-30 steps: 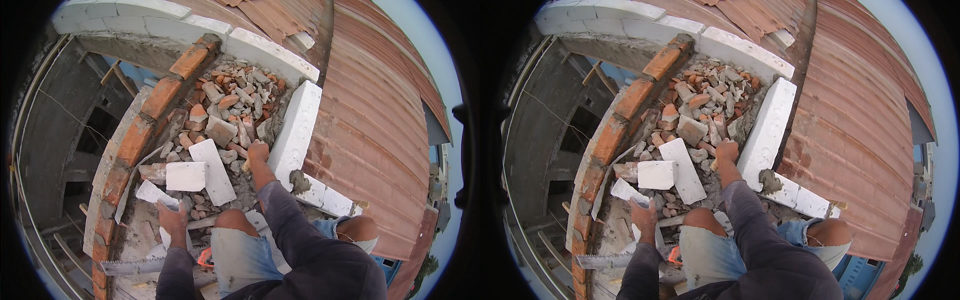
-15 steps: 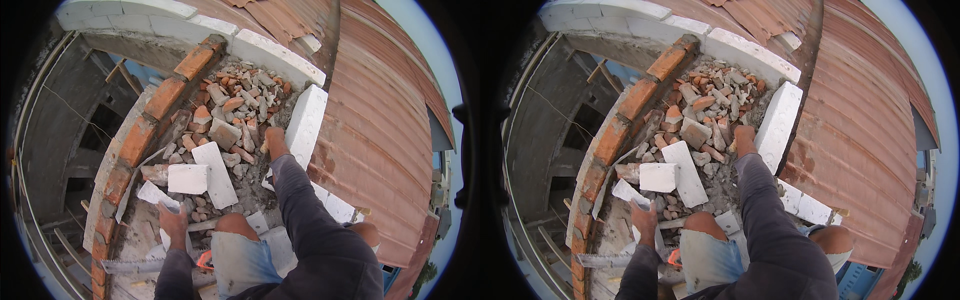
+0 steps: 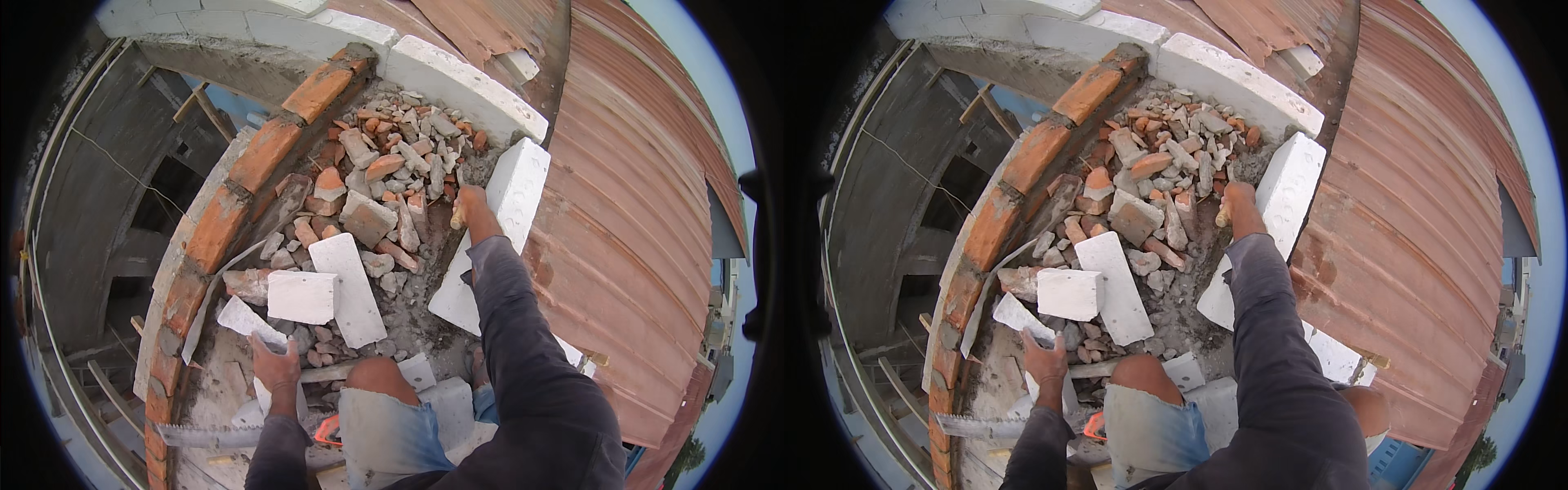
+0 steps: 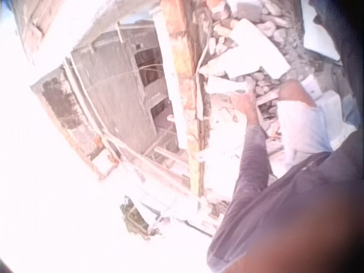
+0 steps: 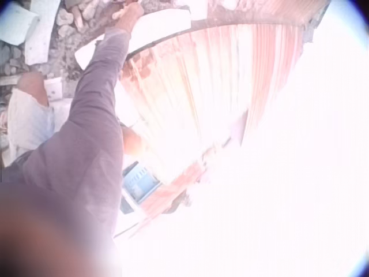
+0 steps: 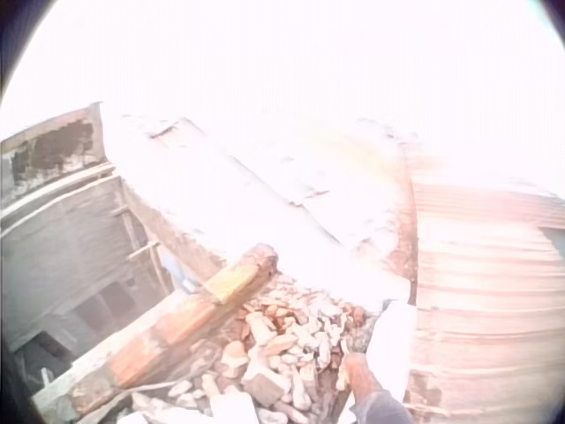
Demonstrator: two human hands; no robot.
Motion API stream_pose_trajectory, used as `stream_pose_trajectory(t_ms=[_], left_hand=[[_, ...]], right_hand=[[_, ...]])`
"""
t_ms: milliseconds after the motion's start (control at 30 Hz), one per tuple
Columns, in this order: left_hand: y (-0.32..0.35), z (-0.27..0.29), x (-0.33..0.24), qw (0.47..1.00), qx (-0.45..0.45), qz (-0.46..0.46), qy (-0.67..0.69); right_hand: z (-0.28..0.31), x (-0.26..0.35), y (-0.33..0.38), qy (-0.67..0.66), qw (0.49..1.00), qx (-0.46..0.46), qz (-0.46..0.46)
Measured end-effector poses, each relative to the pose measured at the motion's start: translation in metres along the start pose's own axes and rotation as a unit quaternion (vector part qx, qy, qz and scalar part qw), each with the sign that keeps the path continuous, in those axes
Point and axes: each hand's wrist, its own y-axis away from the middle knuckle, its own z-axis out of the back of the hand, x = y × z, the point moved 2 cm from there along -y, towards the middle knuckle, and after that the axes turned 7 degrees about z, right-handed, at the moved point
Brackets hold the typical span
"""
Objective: The person clears rubble and broken bricks from a rooftop construction area using a trowel and hands. They scoop debris into a bucket and throw remaining pieces off the edge, working methodically across the surface.
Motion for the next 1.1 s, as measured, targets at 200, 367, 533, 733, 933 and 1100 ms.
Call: stream_pose_trajectory(t_ms=[200,367,533,733,933,1100], left_hand=[[-0.002,-0.004,0.006,0.999,-0.025,-0.027,-0.009],[-0.001,-0.004,0.005,1.000,-0.022,-0.022,-0.001],[-0.003,-0.005,0.006,1.000,-0.024,-0.015,-0.006],[-0.001,-0.003,0.005,1.000,-0.015,0.004,-0.003],[0.011,0.031,0.014,0.996,0.067,0.006,0.055],[0.090,0.096,0.084,0.960,-0.041,-0.077,0.267]], right_hand=[[-0.004,-0.015,-0.084,0.176,0.980,-0.083,0.036],[-0.002,-0.019,-0.098,0.182,0.972,-0.141,0.054],[0.001,-0.015,-0.053,0.176,0.978,-0.110,0.034],[0.006,0.001,0.035,0.144,0.974,-0.106,0.141],[0.021,0.001,0.215,0.052,0.964,0.034,0.259],[0.029,-0.016,0.407,0.094,0.921,0.206,0.316]])
